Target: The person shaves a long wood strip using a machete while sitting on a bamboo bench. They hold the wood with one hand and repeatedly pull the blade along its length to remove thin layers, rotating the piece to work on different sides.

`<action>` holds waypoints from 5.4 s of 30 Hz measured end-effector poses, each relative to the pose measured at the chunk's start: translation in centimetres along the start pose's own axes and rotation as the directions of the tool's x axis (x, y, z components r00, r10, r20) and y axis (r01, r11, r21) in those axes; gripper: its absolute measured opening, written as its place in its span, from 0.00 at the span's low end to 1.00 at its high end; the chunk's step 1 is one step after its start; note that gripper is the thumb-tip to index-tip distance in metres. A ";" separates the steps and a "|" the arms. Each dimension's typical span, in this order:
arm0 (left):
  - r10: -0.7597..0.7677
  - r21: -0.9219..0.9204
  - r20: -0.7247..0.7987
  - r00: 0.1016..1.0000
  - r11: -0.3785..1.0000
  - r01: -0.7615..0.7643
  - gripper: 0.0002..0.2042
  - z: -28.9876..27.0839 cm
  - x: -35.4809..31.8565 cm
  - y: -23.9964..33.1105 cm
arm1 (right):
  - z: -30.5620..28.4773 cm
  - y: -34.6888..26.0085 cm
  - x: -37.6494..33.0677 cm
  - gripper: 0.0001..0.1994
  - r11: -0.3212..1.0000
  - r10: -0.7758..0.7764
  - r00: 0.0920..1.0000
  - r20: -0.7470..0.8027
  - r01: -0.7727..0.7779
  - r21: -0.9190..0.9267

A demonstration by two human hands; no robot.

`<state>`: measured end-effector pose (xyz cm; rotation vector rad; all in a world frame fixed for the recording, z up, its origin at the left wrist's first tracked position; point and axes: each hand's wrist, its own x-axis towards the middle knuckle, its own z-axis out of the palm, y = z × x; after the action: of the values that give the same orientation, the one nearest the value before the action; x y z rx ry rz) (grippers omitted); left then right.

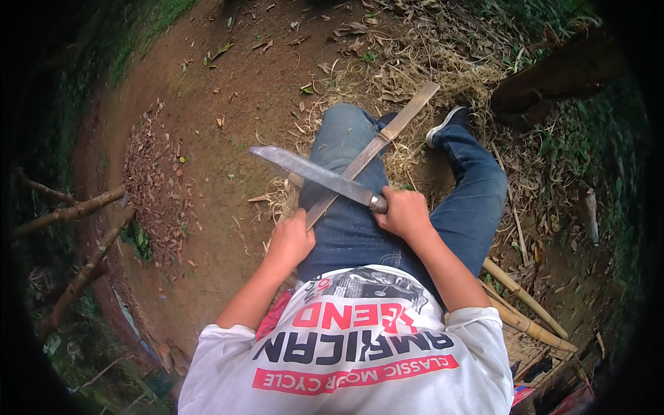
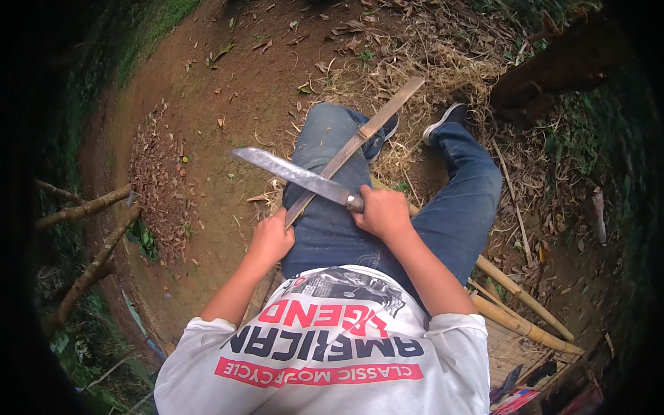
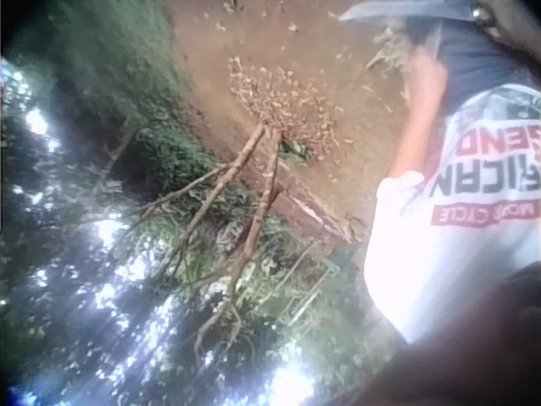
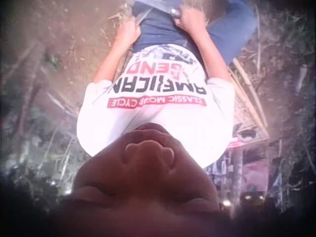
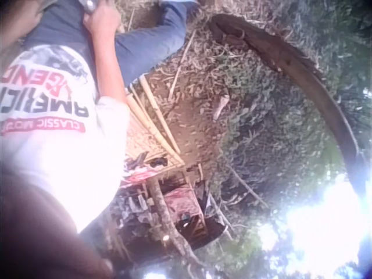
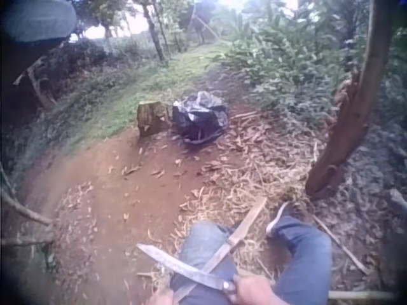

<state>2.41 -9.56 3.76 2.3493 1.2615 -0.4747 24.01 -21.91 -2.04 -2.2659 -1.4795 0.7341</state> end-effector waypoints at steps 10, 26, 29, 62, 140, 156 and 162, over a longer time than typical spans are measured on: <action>0.021 -0.063 0.046 0.999 0.998 -0.018 0.11 -0.1 1.2 0.6 | -3.8 7.4 3.4 0.11 0.967 0.246 0.965 -0.094 -0.252 -0.048; 0.119 -0.137 0.015 0.993 0.984 -0.115 0.10 1.3 3.2 -0.3 | -3.9 5.9 4.3 0.10 0.962 0.257 0.954 -0.154 -0.267 -0.051; 0.135 -0.156 0.026 0.991 0.979 -0.129 0.10 1.2 3.4 -0.3 | -2.7 1.3 3.9 0.12 0.994 0.109 0.994 -0.012 -0.109 -0.019; 0.073 -0.305 0.237 0.969 0.952 0.002 0.07 -0.1 6.4 -0.9 | -3.7 1.9 1.9 0.28 0.899 0.266 0.952 -0.149 -0.190 0.394; 0.211 -0.463 0.847 0.488 0.742 0.484 0.29 -1.5 11.3 -2.6 | -8.3 9.5 6.1 0.33 0.936 0.106 0.975 -0.194 -0.164 -0.313; 0.255 -0.490 0.835 0.487 0.746 0.451 0.29 -1.3 10.8 -1.6 | -7.4 4.9 5.5 0.30 0.958 -0.046 0.984 -0.171 -0.005 -0.287; 0.203 -0.457 0.848 0.489 0.746 0.484 0.30 -1.7 11.2 -1.2 | -12.2 14.6 5.5 0.32 0.853 0.347 0.857 -0.380 -0.457 -0.252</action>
<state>7.50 -0.29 -0.44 1.0587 0.8713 -0.9433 43.80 -22.70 -1.29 -2.8433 -1.0360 0.1912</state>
